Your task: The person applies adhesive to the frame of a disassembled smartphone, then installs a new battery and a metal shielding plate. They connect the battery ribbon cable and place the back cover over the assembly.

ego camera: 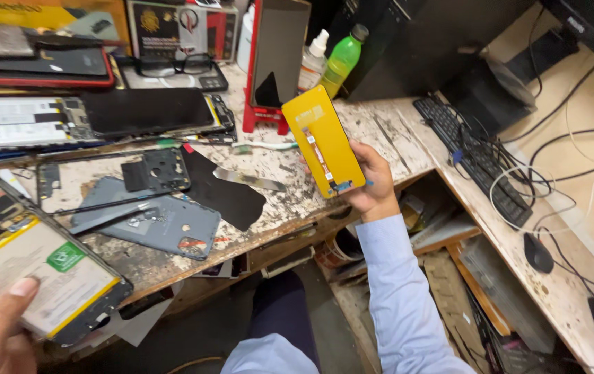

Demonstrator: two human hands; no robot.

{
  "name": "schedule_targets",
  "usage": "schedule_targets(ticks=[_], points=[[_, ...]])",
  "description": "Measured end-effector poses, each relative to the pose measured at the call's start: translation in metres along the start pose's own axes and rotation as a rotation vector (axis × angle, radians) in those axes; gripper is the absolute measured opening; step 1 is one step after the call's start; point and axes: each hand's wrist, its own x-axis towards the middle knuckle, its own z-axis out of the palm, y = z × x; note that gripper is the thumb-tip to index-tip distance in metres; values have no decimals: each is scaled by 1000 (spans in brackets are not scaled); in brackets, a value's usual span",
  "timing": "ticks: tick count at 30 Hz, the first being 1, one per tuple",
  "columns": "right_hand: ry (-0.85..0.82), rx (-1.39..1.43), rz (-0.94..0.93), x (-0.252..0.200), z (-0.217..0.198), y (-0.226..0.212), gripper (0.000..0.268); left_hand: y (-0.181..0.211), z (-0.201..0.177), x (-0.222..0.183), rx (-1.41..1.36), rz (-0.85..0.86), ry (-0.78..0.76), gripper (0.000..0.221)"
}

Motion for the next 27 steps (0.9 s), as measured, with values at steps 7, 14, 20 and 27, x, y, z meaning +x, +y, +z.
schedule_targets(ticks=[7,14,20,27], points=[[-36,2,8,-1,-10,4,67,-23,-3,-1,17,-21,-42,34],[180,-904,-157,5,-8,-2,42,2,1,-4,-7,37,-42,31],[140,-1568,-272,-3,-5,2,49,64,42,-19,-160,82,-94,38],[207,-1754,-555,19,59,30,39,89,68,-19,-184,102,-118,44]])
